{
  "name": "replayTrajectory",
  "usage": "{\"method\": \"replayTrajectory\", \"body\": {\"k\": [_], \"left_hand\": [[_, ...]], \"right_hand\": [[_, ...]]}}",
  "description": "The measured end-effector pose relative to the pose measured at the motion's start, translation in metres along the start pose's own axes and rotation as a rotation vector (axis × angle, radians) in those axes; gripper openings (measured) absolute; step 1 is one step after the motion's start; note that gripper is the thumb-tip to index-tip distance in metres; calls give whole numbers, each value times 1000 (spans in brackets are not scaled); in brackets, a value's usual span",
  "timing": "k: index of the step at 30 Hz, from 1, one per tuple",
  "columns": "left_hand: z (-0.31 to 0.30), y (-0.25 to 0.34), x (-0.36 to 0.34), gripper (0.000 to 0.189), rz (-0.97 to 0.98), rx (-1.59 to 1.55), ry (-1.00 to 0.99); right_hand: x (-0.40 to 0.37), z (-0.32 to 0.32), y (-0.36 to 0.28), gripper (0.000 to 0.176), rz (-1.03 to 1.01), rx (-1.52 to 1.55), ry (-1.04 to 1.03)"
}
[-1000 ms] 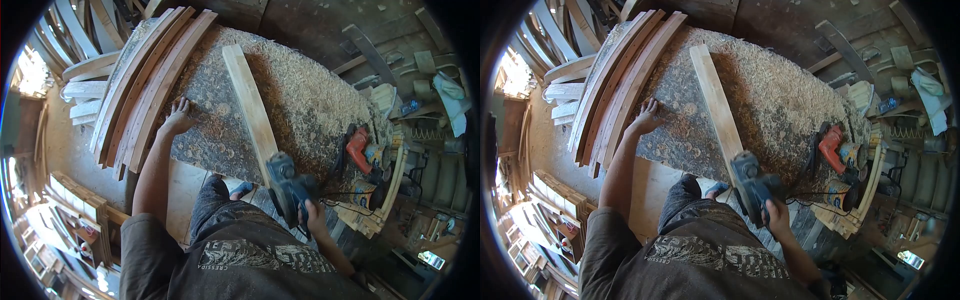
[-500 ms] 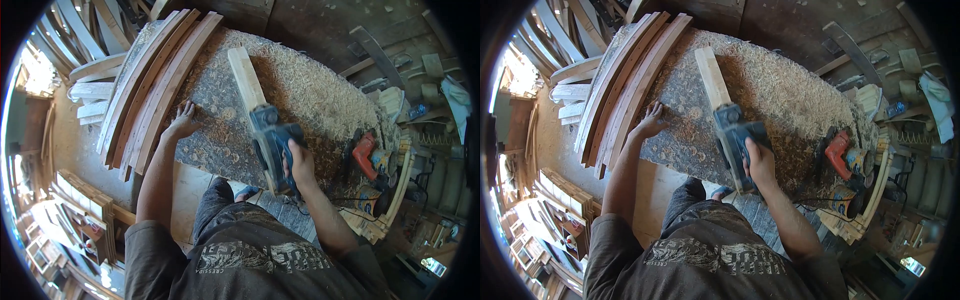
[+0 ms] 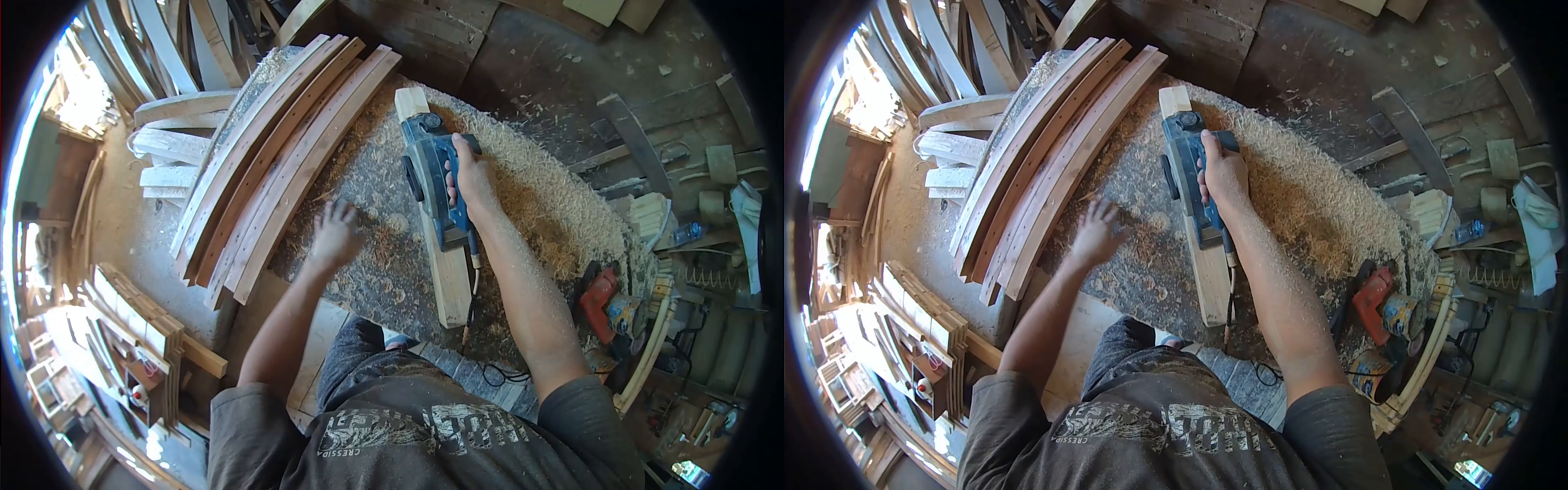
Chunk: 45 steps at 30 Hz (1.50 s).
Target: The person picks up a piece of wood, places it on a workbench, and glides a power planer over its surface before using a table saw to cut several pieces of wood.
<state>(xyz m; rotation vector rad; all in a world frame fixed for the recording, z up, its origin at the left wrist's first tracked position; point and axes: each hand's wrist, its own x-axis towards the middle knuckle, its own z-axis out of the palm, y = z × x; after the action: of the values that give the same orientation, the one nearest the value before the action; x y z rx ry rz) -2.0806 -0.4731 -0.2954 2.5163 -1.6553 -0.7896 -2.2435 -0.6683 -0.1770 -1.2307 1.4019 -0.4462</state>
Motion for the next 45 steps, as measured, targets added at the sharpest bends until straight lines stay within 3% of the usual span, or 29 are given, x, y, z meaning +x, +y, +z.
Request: {"method": "replayTrajectory", "body": {"k": [1,4,6,13,15,19,21,24,27,28,30,31,33,37,39,41,42,43,45], "left_hand": [[12,17,-6,58,50,-108,74],[6,86,-38,62,177,-317,-135],[18,114,-40,64,61,-593,-372],[60,117,-32,72,148,-588,-232],[56,115,-26,79,147,-601,-387],[55,113,-29,80,161,-660,-359],[57,112,-30,81,170,-654,-334],[45,110,-30,87,145,-662,-386],[48,113,-34,96,90,-719,-316],[48,123,-41,96,100,-722,-314],[48,160,-53,116,-111,-756,79],[50,175,-55,116,-96,-748,78],[54,198,-49,128,-247,-601,70],[87,200,-39,126,-293,-825,208],[99,184,-46,119,-292,-870,318],[94,164,-65,113,-130,-1376,186],[91,160,-78,95,-102,-1549,101],[77,163,-98,95,-111,-1541,115],[48,163,-128,60,76,-2134,-112]], "right_hand": [[8,3,-3,55,2,6,-1],[31,14,-19,56,-28,15,-12],[50,23,-30,56,-71,27,-24],[132,58,-71,64,-127,65,-65],[160,73,-89,66,-156,89,-90],[179,81,-96,68,-194,137,-116],[149,65,-84,57,-325,146,-83],[71,3,-47,39,-251,120,-75],[-34,-79,-10,27,-250,-14,-39],[-73,-99,0,29,-245,-18,31],[-126,-147,42,29,-179,-65,113],[-152,-167,62,26,-155,-84,133],[-200,-194,98,23,-130,-78,182],[-277,-222,159,29,-125,28,305],[-303,-229,180,29,-74,73,286],[-322,-233,202,27,-18,136,300],[-328,-236,218,27,-17,145,286],[-331,-238,235,26,-4,163,274],[-329,-235,247,25,-7,177,225]]}}
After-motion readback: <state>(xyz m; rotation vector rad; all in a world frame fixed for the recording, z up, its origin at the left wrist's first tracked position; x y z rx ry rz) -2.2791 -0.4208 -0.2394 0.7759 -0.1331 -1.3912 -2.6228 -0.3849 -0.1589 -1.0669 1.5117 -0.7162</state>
